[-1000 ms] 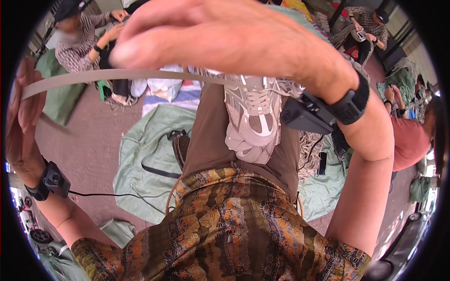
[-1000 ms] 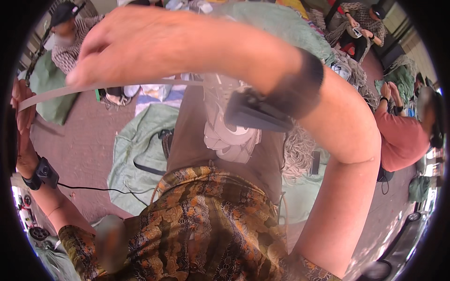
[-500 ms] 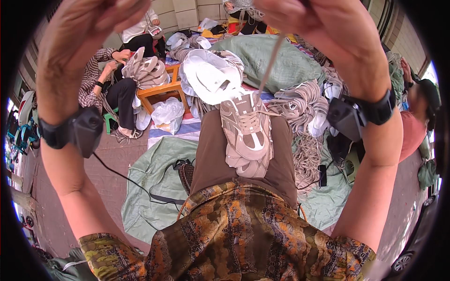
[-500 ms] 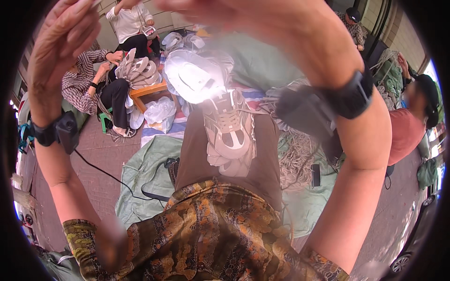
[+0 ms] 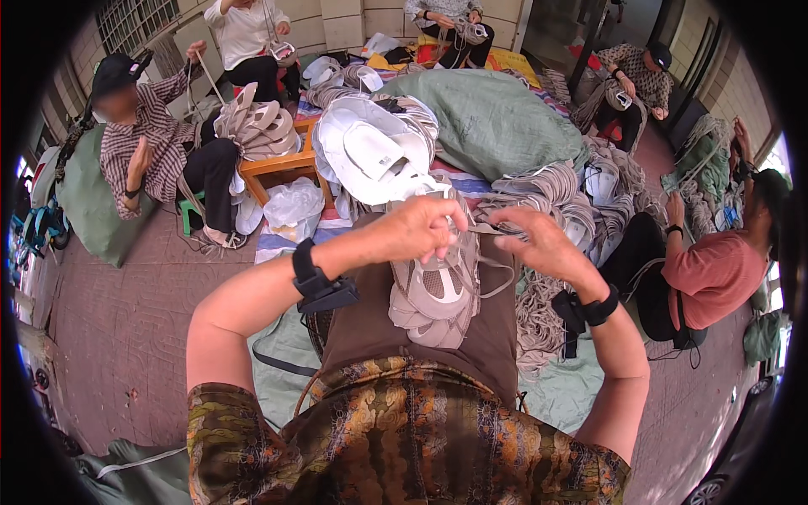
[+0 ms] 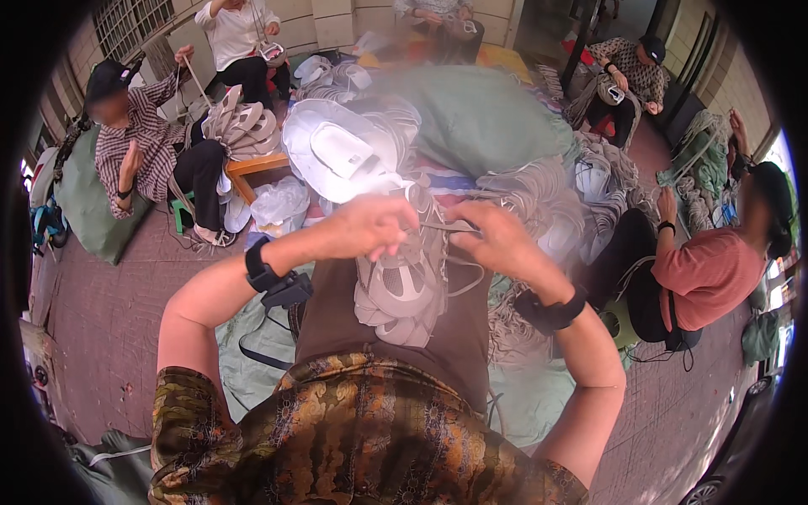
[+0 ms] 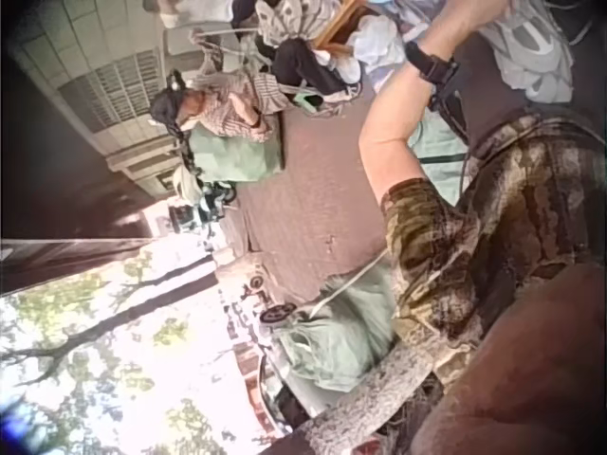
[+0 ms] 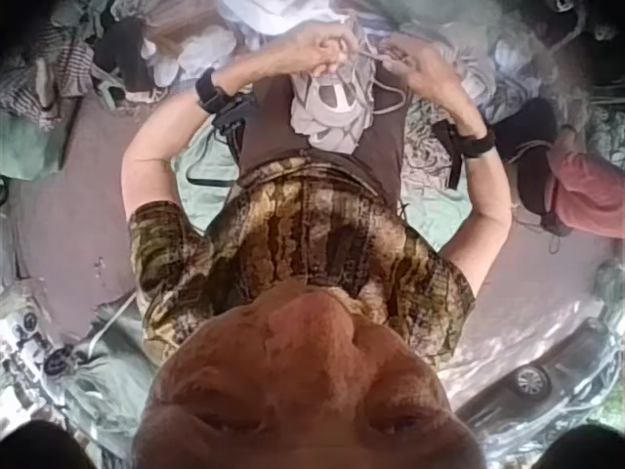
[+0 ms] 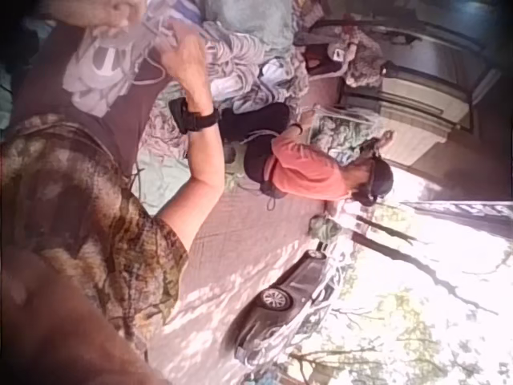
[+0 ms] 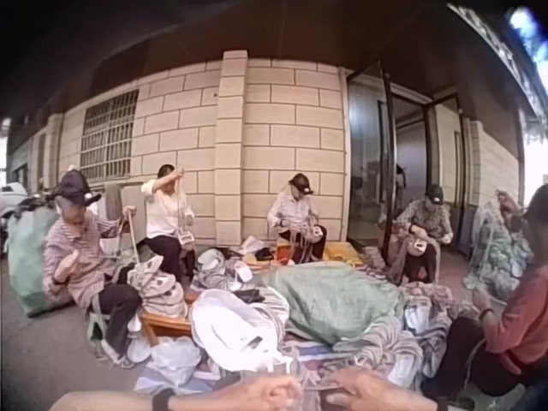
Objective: The person threads a beige shoelace through the eyelets of a grey Reebok sneaker held on their lap. They pull the laces tight, adjust the tongue, and tie a knot to secure the laces.
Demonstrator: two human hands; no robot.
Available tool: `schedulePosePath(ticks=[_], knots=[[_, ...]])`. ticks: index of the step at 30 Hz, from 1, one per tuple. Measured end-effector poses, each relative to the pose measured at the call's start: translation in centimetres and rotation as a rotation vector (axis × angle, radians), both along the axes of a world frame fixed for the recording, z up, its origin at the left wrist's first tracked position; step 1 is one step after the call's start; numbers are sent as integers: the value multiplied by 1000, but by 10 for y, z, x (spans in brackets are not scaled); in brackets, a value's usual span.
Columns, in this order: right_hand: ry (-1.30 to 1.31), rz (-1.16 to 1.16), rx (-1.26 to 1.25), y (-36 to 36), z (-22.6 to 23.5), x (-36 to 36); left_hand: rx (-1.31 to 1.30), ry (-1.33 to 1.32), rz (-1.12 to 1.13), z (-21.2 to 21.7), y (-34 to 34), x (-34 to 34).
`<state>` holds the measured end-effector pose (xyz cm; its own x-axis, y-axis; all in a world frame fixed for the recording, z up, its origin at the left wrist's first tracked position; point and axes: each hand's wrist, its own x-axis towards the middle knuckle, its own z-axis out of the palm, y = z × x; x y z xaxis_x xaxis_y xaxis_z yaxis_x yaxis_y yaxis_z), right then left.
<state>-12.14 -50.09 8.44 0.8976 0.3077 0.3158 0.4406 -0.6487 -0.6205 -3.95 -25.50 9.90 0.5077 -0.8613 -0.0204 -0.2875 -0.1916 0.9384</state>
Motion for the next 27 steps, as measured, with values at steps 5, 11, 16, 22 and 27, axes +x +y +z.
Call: schedulePosePath(ticks=[5, 11, 16, 22, 27], knots=[[436, 113, 422, 37, -5, 13, -66, -174, 120, -27, -15, -5], [712, 138, 668, 38, -21, 27, -67, -20, 125, -28, -10, 1], [638, 128, 553, 32, -12, 35, -103, 24, 34, -21, -7, 14], [281, 95, 173, 27, -32, 44, -169, -130, 140, -38, -3, 33], [-31, 11, -33, 38, -38, 48, 21, -570, 433, -69, 3, 65]])
